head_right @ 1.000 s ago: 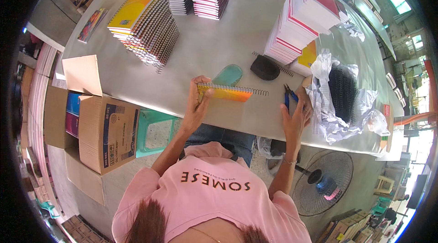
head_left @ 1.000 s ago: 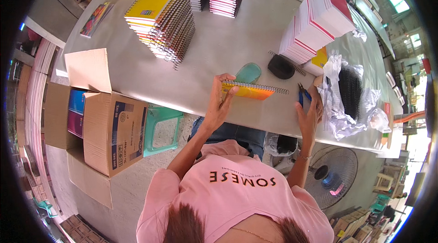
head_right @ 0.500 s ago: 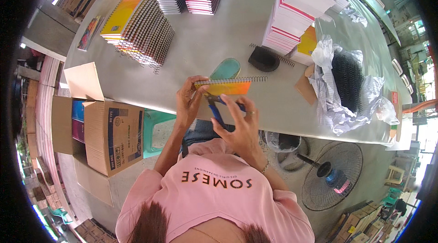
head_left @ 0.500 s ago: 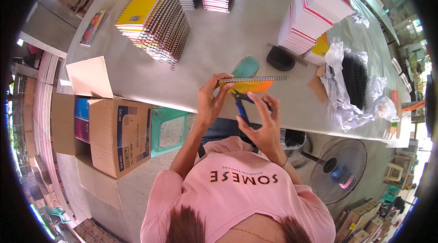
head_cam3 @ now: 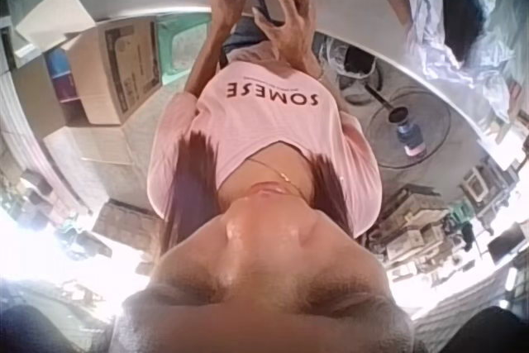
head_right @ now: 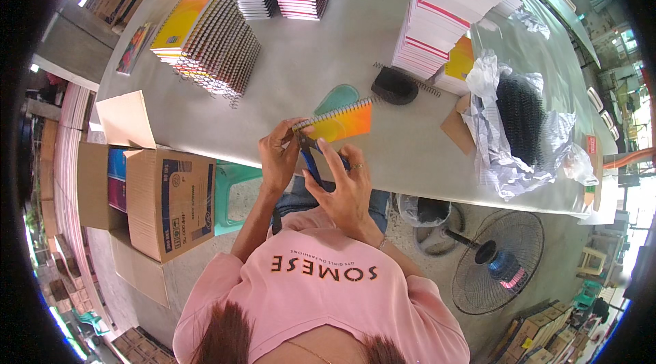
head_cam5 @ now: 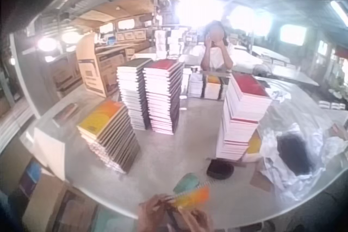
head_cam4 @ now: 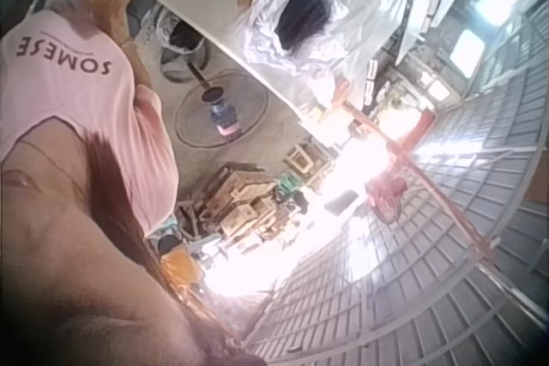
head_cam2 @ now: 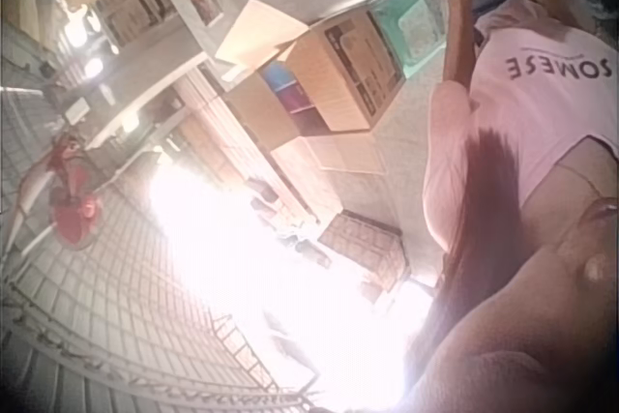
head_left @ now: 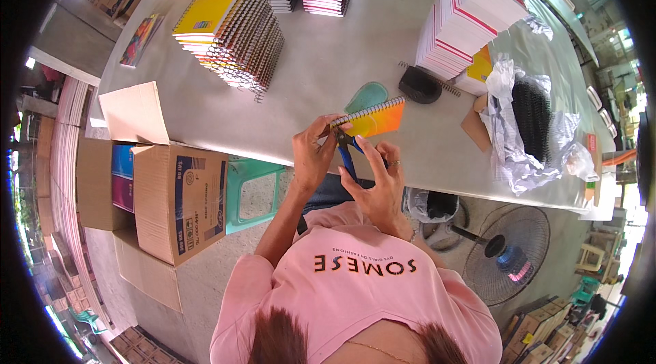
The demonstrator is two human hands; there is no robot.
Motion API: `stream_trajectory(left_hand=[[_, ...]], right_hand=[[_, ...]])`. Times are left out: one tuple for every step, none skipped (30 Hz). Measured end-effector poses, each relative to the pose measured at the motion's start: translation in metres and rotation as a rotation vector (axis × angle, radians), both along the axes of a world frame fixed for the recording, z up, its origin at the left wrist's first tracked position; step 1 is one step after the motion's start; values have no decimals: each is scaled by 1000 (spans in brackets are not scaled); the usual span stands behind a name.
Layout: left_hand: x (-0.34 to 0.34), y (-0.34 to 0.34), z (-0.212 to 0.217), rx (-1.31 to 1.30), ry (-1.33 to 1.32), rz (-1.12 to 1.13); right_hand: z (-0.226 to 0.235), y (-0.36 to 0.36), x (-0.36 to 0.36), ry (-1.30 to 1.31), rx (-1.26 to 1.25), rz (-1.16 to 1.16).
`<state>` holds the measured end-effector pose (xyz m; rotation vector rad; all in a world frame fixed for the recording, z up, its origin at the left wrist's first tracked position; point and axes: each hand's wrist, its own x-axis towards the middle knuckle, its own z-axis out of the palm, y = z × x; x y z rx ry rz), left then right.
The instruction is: The person uses pliers to crimp the ends of a spiral wire binding on a notebook, then uses a cloth to wipe down the binding and cover. They repeat this for multiple notebooks, picking each up from a stack and placing them into new piles after completion.
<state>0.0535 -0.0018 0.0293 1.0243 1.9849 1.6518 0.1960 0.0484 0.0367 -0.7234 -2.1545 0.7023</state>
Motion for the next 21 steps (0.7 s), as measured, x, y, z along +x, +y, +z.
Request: stream_trajectory(left_hand=[[1, 0, 1, -3, 9, 10], [2, -1, 2, -7, 18, 20], [2, -1, 0, 6, 43, 27], [2, -1, -2, 15, 66, 35], [2, -1, -2, 25, 90, 43], [2, -1, -2, 20, 92, 53], [3, 0, -1, 18, 96, 63], [3, 0, 0, 15, 100, 72], [5, 1, -2, 27, 132, 88], [7, 1, -5, 37, 166, 109], [9, 1, -7, 47, 200, 130], [12, -2, -7, 27, 194, 127], [13, -3, -5, 12, 195, 125], [12, -3, 0, 2, 205, 125], [12, -3, 6, -5, 161, 115], [12, -3, 15, -13, 122, 105], [14, -4, 22, -20, 75, 95], [13, -4, 32, -92, 74, 164], [9, -6, 45, -103, 56, 189], [2, -12, 57, -116, 35, 213], [-7, -18, 70, -130, 13, 238]], right_hand=[[1, -1, 0, -3, -3, 1], [2, -2, 1, -5, -6, 1], [3, -3, 1, -8, -9, 0], [4, -3, 1, -12, 7, 10], [5, -2, 2, -15, 24, 19], [5, -2, 2, -19, 41, 28], [5, -1, 3, 65, -249, 120], [4, -1, 5, 150, -539, 211], [3, -1, 6, 234, -828, 302], [5, 1, 7, 244, -1000, 365], [10, 6, 11, 253, -1172, 429], [16, 12, 17, 258, -1344, 493], [25, 20, 21, 265, -1509, 562], [32, 31, 23, 272, -1668, 641], [37, 40, 23, 272, -1827, 723], [36, 43, 28, 228, -1692, 686], [30, 50, 32, 124, -1353, 647], [24, 59, 35, 32, -1014, 597], [22, 69, 41, -50, -677, 535], [24, 78, 48, -135, -512, 379], [26, 88, 57, -214, -347, 222]])
